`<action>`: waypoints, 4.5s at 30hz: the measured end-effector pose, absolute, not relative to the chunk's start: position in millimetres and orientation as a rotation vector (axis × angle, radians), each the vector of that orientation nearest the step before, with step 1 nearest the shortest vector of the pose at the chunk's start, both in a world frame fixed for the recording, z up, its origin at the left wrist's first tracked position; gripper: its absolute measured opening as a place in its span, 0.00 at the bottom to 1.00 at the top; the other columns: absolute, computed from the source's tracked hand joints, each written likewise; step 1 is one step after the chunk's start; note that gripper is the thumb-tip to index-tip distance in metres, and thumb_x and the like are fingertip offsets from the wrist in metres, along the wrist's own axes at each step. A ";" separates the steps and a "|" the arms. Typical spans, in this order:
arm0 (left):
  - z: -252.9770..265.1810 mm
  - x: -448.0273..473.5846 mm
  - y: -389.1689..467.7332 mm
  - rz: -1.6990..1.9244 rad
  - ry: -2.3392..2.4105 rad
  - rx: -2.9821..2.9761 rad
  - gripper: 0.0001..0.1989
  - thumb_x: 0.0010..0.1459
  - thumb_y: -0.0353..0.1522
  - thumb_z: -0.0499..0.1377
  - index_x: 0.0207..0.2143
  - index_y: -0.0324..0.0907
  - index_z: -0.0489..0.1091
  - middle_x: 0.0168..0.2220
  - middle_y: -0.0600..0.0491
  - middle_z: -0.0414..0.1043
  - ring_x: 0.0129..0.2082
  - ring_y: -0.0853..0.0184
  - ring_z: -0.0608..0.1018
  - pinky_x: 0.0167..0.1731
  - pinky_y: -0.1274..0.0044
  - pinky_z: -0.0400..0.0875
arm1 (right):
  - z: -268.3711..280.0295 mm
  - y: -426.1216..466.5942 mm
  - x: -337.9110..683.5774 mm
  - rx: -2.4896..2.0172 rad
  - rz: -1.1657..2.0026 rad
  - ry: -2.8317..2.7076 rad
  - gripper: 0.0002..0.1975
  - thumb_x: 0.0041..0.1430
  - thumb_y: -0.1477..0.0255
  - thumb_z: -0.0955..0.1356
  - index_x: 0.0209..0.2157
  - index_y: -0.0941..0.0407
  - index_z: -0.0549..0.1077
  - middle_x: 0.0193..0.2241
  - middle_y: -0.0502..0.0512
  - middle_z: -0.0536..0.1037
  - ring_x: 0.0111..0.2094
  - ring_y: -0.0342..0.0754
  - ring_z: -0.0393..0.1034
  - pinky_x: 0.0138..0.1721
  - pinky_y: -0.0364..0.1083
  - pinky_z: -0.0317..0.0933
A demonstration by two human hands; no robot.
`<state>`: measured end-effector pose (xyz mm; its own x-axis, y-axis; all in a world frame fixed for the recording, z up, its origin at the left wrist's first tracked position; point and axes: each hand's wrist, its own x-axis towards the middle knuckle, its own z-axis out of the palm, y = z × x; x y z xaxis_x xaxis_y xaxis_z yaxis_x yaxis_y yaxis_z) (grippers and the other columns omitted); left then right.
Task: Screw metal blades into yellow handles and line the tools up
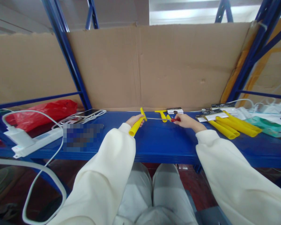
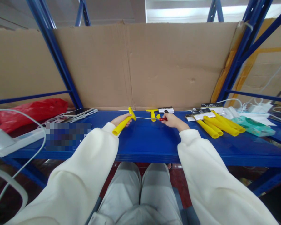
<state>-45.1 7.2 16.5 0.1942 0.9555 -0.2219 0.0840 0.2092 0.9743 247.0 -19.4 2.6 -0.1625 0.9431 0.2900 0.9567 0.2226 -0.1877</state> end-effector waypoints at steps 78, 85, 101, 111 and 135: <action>27.3 -31.6 -15.7 0.849 1.360 1.298 0.15 0.68 0.30 0.53 0.26 0.38 0.66 0.15 0.58 0.64 0.12 0.75 0.64 0.15 0.82 0.58 | 9.6 -27.1 239.6 -1.856 -0.376 -2.266 0.09 0.54 0.71 0.69 0.37 0.54 0.81 0.37 0.57 0.83 0.38 0.53 0.76 0.37 0.44 0.62; 26.5 -31.8 -15.6 0.844 1.345 1.297 0.13 0.67 0.30 0.54 0.28 0.37 0.69 0.16 0.57 0.64 0.13 0.74 0.65 0.16 0.81 0.60 | 6.2 -25.0 243.0 -1.845 -0.436 -2.169 0.07 0.56 0.68 0.69 0.37 0.53 0.76 0.32 0.56 0.82 0.33 0.51 0.74 0.32 0.44 0.57; 25.2 -32.3 -13.0 0.838 1.351 1.308 0.14 0.67 0.30 0.53 0.27 0.37 0.68 0.15 0.58 0.64 0.13 0.74 0.65 0.15 0.81 0.59 | 13.8 -34.7 235.6 -2.000 -0.385 -2.231 0.13 0.58 0.68 0.65 0.42 0.55 0.78 0.41 0.61 0.82 0.43 0.56 0.76 0.43 0.49 0.61; 23.4 -32.3 -10.9 0.832 1.341 1.302 0.14 0.67 0.30 0.54 0.26 0.38 0.69 0.16 0.57 0.64 0.13 0.74 0.65 0.16 0.81 0.60 | 10.5 -33.8 239.7 -1.996 -0.358 -2.187 0.13 0.56 0.66 0.67 0.43 0.54 0.74 0.37 0.60 0.82 0.37 0.55 0.76 0.37 0.46 0.59; 25.7 -31.6 -13.9 0.834 1.359 1.296 0.12 0.67 0.30 0.54 0.29 0.37 0.69 0.16 0.57 0.64 0.13 0.74 0.65 0.15 0.81 0.59 | 14.8 -35.1 237.2 -2.033 -0.275 -2.239 0.11 0.55 0.66 0.66 0.37 0.54 0.78 0.36 0.59 0.82 0.42 0.58 0.75 0.47 0.54 0.58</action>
